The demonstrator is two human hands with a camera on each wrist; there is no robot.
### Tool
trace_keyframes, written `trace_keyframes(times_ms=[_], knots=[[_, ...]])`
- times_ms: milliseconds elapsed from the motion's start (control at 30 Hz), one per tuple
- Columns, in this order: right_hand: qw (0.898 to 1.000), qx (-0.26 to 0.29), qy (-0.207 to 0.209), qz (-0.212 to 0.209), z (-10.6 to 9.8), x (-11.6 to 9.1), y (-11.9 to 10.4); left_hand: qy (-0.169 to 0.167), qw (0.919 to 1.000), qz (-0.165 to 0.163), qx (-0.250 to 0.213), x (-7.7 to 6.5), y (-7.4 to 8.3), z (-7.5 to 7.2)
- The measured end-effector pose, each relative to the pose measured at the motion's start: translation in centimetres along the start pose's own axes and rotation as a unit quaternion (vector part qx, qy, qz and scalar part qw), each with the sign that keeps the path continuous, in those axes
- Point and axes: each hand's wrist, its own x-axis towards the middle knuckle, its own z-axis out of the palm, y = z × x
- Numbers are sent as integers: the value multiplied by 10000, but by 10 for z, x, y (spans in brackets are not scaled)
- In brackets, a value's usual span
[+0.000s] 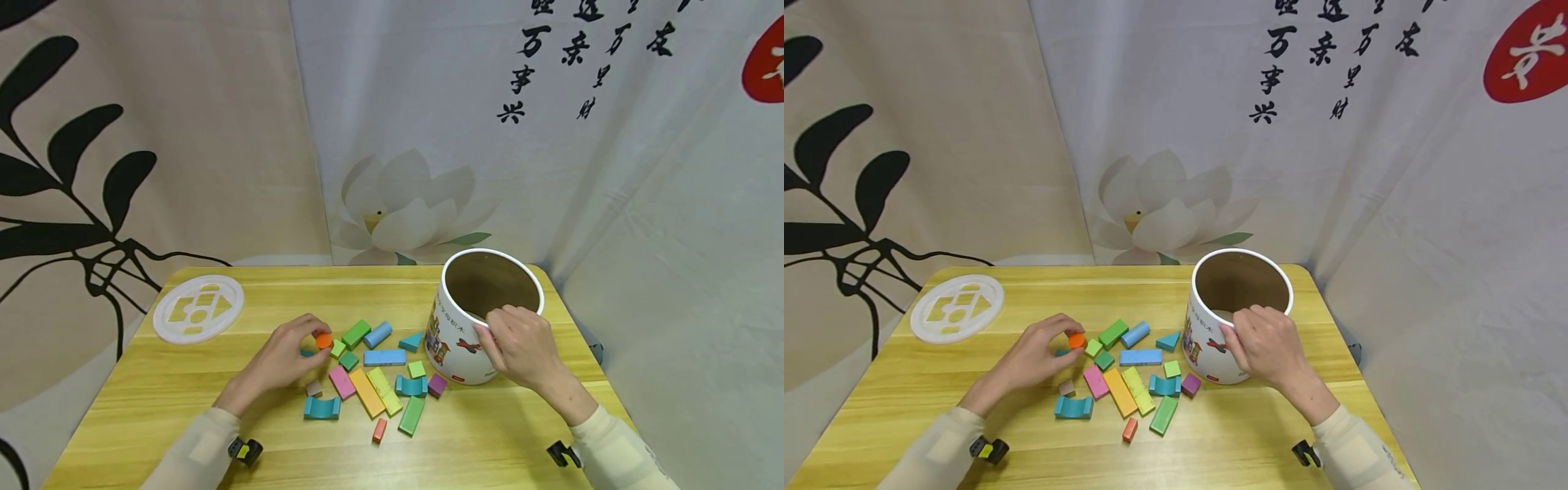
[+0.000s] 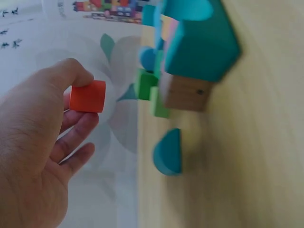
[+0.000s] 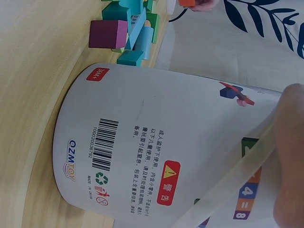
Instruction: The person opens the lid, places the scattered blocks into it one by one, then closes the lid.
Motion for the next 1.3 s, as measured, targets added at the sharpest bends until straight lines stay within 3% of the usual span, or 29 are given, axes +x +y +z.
trace_keyframes(times_ms=[200,533,1033,1300], knots=[[10000,0,-38,-34,-1,3,-1,182,9993,289,-156,21,11,-5],[10000,32,-66,-60,0,4,-1,487,9941,934,-250,68,38,-10],[9999,25,-113,-45,5,-1,1,963,9732,1988,-632,149,87,-4],[10000,48,-1,-5,2,1,-1,794,9662,2331,-758,186,118,5]])
